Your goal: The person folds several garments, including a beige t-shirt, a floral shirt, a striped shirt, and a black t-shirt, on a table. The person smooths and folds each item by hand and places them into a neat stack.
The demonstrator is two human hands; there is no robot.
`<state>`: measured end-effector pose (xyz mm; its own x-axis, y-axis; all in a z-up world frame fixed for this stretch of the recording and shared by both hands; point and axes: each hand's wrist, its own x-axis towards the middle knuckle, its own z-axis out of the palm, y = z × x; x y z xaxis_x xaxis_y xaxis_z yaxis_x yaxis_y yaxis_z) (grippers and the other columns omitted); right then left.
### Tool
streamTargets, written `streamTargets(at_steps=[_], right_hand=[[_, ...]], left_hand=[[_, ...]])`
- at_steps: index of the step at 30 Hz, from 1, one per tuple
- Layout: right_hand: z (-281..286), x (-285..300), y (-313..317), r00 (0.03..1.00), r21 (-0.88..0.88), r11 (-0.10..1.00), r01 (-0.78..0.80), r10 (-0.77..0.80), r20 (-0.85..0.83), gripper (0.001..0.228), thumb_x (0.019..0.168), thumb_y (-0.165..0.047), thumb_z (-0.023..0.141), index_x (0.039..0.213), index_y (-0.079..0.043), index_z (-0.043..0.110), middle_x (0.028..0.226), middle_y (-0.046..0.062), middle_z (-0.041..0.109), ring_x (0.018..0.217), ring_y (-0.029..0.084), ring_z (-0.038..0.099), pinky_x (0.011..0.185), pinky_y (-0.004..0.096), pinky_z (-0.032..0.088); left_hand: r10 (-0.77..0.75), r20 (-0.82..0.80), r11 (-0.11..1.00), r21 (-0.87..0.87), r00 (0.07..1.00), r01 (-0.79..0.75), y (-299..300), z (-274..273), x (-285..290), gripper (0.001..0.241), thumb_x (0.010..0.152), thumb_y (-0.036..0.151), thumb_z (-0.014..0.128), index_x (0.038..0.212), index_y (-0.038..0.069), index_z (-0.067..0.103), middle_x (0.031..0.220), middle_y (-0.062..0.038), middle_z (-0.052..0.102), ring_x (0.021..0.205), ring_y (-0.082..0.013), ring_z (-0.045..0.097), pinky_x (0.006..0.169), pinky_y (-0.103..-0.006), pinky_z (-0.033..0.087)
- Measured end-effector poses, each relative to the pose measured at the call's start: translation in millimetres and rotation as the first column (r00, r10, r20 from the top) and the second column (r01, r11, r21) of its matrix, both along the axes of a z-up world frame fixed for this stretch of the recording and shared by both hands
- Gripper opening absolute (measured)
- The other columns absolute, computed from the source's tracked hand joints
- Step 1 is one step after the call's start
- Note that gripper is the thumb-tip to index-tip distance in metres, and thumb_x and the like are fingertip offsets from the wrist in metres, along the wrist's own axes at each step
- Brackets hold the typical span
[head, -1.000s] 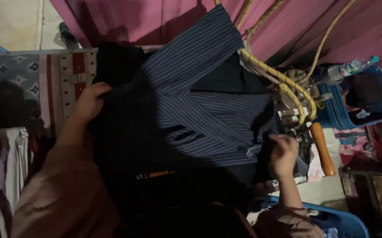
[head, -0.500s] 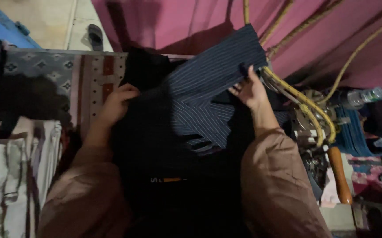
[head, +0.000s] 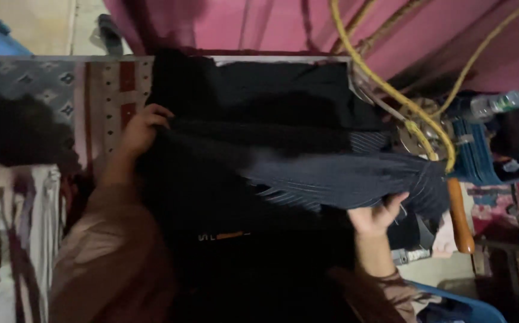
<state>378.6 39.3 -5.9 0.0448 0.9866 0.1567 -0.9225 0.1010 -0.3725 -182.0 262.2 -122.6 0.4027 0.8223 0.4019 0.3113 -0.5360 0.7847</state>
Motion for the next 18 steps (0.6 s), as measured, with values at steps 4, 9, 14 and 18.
streamTargets(at_steps=[4, 9, 14, 18], right_hand=[[18, 33, -18, 0.94, -0.269, 0.923, 0.277, -0.202, 0.274, 0.079, 0.095, -0.052, 0.069, 0.157, -0.009, 0.045, 0.161, 0.01, 0.051, 0.15, 0.032, 0.047, 0.128, 0.054, 0.033], [-90, 81, -51, 0.858, -0.497, 0.723, 0.479, -0.267, 0.439, 0.041, 0.102, -0.016, 0.071, 0.139, -0.007, 0.057, 0.129, 0.009, 0.067, 0.115, 0.027, 0.067, 0.093, 0.044, 0.056], [-127, 114, -102, 0.461, -0.277, 0.481, 0.832, -0.322, 0.827, 0.05, 0.094, 0.005, 0.068, 0.135, -0.018, 0.051, 0.114, 0.009, 0.069, 0.101, 0.02, 0.065, 0.081, 0.036, 0.057], [-173, 140, -165, 0.64, -0.451, 0.517, 0.728, -0.276, 0.717, 0.034, 0.103, -0.014, 0.071, 0.127, -0.013, 0.047, 0.112, 0.007, 0.066, 0.1, 0.026, 0.066, 0.072, 0.043, 0.055]], left_hand=[[0.106, -0.149, 0.962, -0.235, 0.983, -0.139, 2, 26, 1, 0.035, 0.089, -0.016, 0.041, 0.096, 0.004, 0.069, 0.119, -0.014, 0.068, 0.112, -0.0327, 0.064, 0.1, -0.0353, 0.048], [0.034, -0.456, 0.988, -0.119, 0.89, -0.099, 9, 20, -11, 0.048, 0.073, -0.02, 0.043, 0.095, 0.006, 0.077, 0.131, -0.015, 0.065, 0.127, -0.0361, 0.059, 0.108, -0.0381, 0.046], [-0.013, -0.677, 0.98, -0.156, 0.736, -0.127, -2, 83, 10, 0.046, 0.083, -0.009, 0.054, 0.111, 0.016, 0.082, 0.145, -0.02, 0.055, 0.132, -0.0423, 0.052, 0.12, -0.0488, 0.036], [0.186, -0.55, 0.981, 0.143, 0.814, -0.128, -46, 190, 146, 0.057, 0.085, 0.022, 0.074, 0.14, 0.013, 0.063, 0.152, -0.027, 0.046, 0.136, -0.0482, 0.045, 0.104, -0.0621, 0.039]])
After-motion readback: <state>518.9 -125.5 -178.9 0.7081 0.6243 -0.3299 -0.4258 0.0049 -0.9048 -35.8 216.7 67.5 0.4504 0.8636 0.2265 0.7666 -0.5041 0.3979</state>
